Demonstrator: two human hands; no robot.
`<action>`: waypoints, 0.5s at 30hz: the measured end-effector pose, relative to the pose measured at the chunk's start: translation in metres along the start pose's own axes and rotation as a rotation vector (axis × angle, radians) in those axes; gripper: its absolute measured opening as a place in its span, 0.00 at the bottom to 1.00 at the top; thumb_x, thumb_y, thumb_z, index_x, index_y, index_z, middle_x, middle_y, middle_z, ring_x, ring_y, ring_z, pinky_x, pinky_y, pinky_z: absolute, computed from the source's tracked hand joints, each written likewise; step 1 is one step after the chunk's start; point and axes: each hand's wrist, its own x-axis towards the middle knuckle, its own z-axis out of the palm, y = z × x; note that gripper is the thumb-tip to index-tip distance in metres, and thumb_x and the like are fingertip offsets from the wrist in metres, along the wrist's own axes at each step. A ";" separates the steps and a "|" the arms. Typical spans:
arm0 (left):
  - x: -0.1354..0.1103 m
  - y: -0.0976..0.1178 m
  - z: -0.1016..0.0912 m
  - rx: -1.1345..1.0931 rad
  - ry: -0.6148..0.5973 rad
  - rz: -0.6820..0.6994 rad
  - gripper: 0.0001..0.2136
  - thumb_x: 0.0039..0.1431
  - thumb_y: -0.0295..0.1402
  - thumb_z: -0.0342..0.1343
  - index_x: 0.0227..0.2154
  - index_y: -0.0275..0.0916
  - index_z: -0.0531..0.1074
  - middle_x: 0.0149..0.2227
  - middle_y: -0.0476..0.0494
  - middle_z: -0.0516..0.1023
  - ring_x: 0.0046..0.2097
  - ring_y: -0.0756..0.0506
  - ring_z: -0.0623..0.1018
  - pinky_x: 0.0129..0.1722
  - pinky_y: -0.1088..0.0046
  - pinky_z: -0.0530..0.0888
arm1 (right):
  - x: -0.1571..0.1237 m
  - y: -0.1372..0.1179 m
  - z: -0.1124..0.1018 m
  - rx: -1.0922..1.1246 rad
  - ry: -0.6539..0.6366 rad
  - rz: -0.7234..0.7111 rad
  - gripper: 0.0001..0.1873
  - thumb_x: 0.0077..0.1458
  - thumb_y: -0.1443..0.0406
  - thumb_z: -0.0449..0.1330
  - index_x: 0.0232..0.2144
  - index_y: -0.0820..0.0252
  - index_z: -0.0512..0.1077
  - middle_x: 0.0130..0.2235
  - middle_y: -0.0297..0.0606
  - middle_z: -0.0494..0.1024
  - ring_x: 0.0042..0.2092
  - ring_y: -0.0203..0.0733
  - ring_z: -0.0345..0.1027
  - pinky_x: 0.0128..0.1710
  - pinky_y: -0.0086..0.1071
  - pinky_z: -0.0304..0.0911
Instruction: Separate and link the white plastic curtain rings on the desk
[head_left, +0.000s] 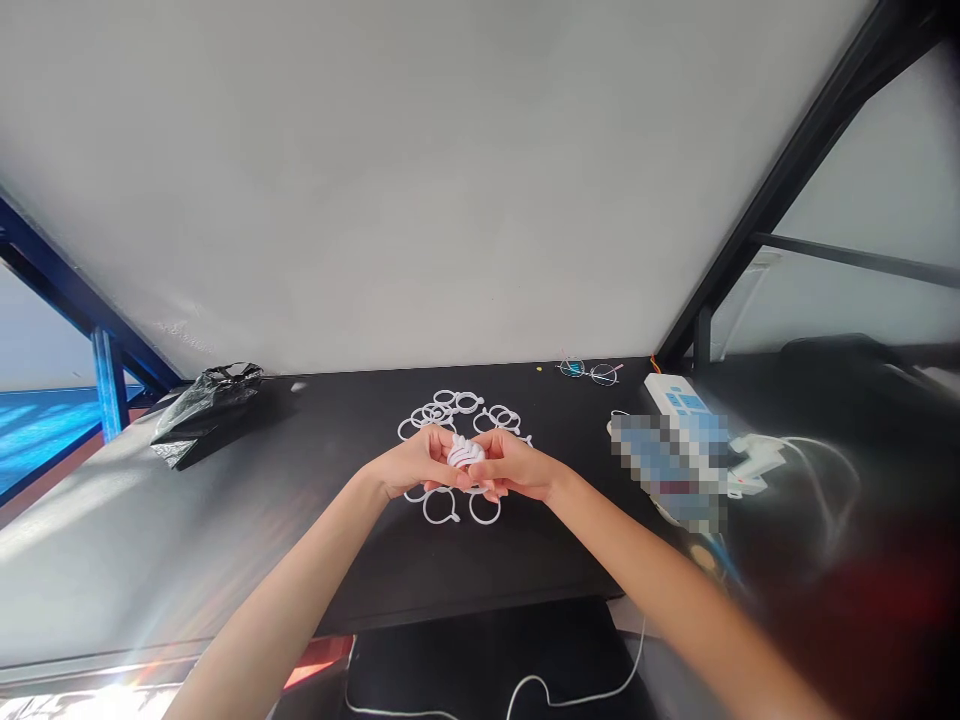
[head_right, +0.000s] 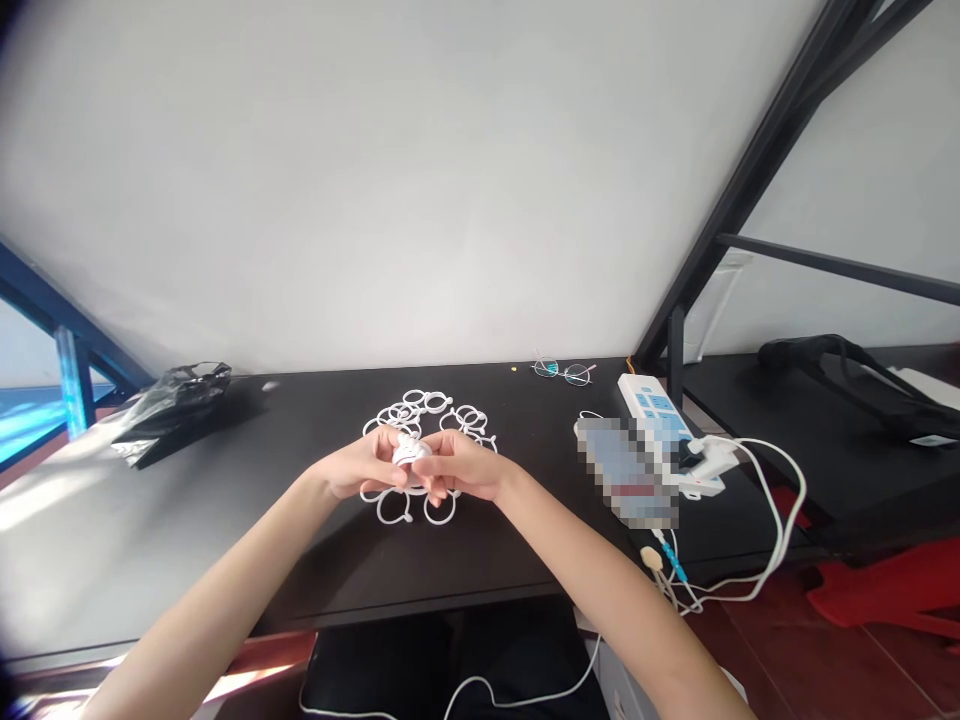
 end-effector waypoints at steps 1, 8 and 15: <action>-0.001 0.000 0.000 -0.046 -0.040 0.003 0.13 0.44 0.38 0.70 0.22 0.33 0.76 0.16 0.50 0.71 0.15 0.58 0.59 0.15 0.81 0.55 | -0.001 0.000 -0.001 0.029 -0.056 0.005 0.19 0.43 0.57 0.72 0.24 0.65 0.71 0.19 0.27 0.71 0.17 0.25 0.59 0.20 0.23 0.65; -0.006 -0.007 0.017 -0.338 -0.386 0.040 0.18 0.52 0.46 0.63 0.24 0.34 0.80 0.12 0.44 0.71 0.08 0.54 0.62 0.08 0.81 0.59 | -0.006 0.000 0.002 0.170 -0.305 0.022 0.17 0.48 0.58 0.70 0.31 0.66 0.72 0.26 0.34 0.77 0.24 0.34 0.73 0.22 0.25 0.69; -0.012 -0.006 0.039 -0.512 -0.495 -0.118 0.23 0.57 0.49 0.56 0.25 0.30 0.79 0.17 0.36 0.75 0.10 0.49 0.68 0.10 0.77 0.66 | -0.010 -0.001 0.015 0.275 -0.353 0.058 0.16 0.50 0.55 0.64 0.27 0.65 0.71 0.18 0.35 0.76 0.18 0.38 0.70 0.20 0.29 0.68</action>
